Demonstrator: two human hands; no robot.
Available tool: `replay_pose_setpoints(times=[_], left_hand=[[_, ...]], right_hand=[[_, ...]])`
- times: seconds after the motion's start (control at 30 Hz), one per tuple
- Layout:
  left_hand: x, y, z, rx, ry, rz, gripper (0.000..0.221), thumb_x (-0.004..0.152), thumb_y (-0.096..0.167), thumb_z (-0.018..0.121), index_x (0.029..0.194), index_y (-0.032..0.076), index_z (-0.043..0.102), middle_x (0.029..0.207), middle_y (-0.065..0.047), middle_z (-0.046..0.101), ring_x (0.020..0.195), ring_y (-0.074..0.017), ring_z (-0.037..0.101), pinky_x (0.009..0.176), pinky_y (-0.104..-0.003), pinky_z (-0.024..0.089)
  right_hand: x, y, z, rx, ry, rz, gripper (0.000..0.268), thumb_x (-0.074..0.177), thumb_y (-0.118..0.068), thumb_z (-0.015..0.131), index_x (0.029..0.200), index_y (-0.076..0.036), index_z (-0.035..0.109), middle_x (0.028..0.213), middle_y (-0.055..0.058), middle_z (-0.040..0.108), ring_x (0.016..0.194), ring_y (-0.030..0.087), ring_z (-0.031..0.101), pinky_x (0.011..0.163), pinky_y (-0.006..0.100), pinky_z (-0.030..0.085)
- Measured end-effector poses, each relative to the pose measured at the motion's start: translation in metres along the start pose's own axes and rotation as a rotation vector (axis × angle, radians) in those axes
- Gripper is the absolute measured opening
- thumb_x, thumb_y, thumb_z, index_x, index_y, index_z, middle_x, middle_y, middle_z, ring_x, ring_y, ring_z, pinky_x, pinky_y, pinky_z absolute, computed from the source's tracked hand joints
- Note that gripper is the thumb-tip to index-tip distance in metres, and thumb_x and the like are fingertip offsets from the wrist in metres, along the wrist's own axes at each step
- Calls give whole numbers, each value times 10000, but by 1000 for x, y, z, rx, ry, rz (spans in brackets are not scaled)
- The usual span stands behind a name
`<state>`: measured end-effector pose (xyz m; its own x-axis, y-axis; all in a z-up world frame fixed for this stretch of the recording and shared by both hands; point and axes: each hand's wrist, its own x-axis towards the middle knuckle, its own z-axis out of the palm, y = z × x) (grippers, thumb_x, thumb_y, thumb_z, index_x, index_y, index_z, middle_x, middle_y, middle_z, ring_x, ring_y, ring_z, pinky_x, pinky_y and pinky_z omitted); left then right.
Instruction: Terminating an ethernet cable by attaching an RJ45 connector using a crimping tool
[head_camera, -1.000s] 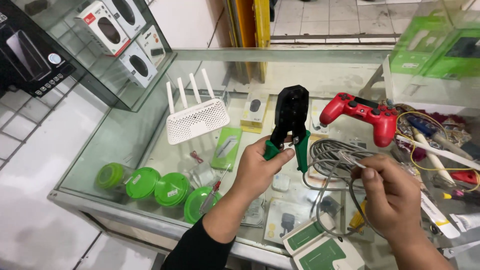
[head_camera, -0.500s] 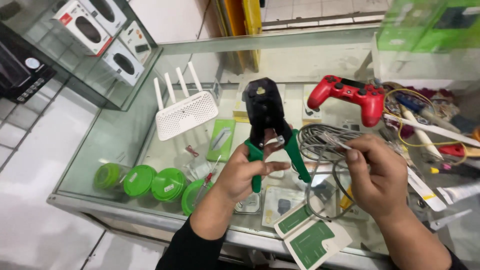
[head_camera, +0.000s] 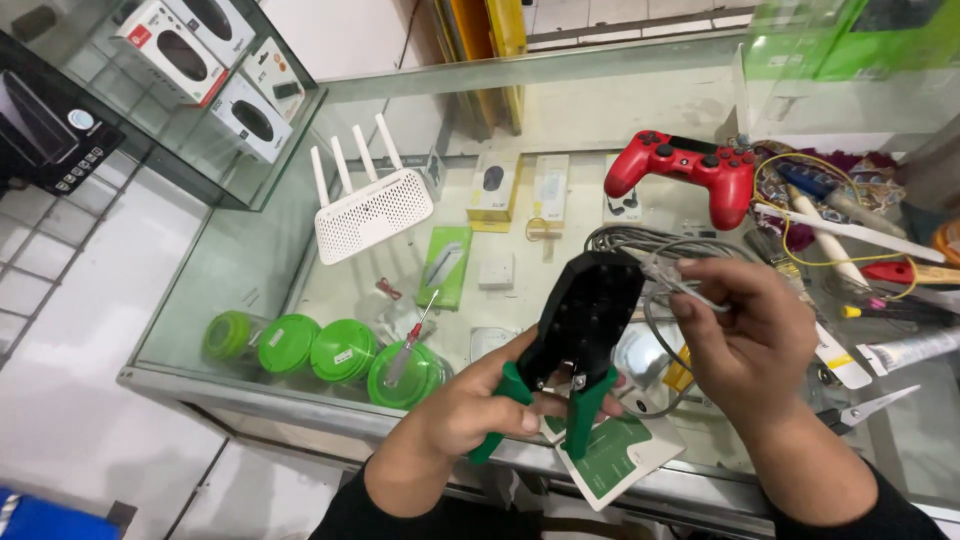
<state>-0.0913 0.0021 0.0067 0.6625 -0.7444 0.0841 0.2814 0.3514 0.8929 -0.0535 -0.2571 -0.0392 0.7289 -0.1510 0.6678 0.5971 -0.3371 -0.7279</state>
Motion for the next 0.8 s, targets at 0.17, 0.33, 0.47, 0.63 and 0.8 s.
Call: replay_pose_setpoints(times=[0.17, 0.33, 0.47, 0.63, 0.8], left_hand=[[-3, -7, -1, -70, 11, 19, 794, 859, 92, 597, 1575, 21, 262, 1498, -346, 458, 1340, -506, 536, 1115, -605, 470], [-2, 1, 10, -67, 18, -27, 817, 866, 69, 591, 1600, -10, 241, 1521, -295, 459, 1364, -459, 525, 1180, -578, 426], [-2, 26, 29, 563, 88, 129, 880, 906, 249, 612, 1625, -6, 175, 1628, -214, 360, 1468, -310, 425, 1247, -438, 320], [16, 31, 7, 1436, 272, 392, 1101, 718, 137, 712, 1659, 122, 140, 1473, -193, 479, 1355, -358, 483, 1185, -501, 429], [59, 11, -51, 1714, 310, 920, 671, 1036, 272, 656, 1582, 166, 281, 1463, -213, 407, 1469, -483, 470, 1320, -711, 230]], right_hand=[[2, 3, -5, 36, 45, -156, 292, 918, -77, 791, 1132, 76, 666, 963, 196, 649, 686, 185, 490, 635, 288, 397], [16, -16, -3, 43, -14, -339, 279, 911, -150, 738, 1051, 84, 678, 711, 149, 566, 605, 257, 383, 624, 365, 313], [22, -28, -4, 121, -44, -333, 197, 931, -145, 691, 988, 42, 665, 879, 157, 684, 730, 276, 564, 765, 403, 430], [18, -22, -5, 353, -75, -91, 191, 953, -178, 666, 1017, 2, 673, 925, 125, 664, 868, 249, 574, 849, 359, 459], [18, -23, -8, 554, -194, 83, 210, 930, -181, 676, 1020, 8, 683, 886, 113, 689, 799, 197, 558, 776, 327, 448]])
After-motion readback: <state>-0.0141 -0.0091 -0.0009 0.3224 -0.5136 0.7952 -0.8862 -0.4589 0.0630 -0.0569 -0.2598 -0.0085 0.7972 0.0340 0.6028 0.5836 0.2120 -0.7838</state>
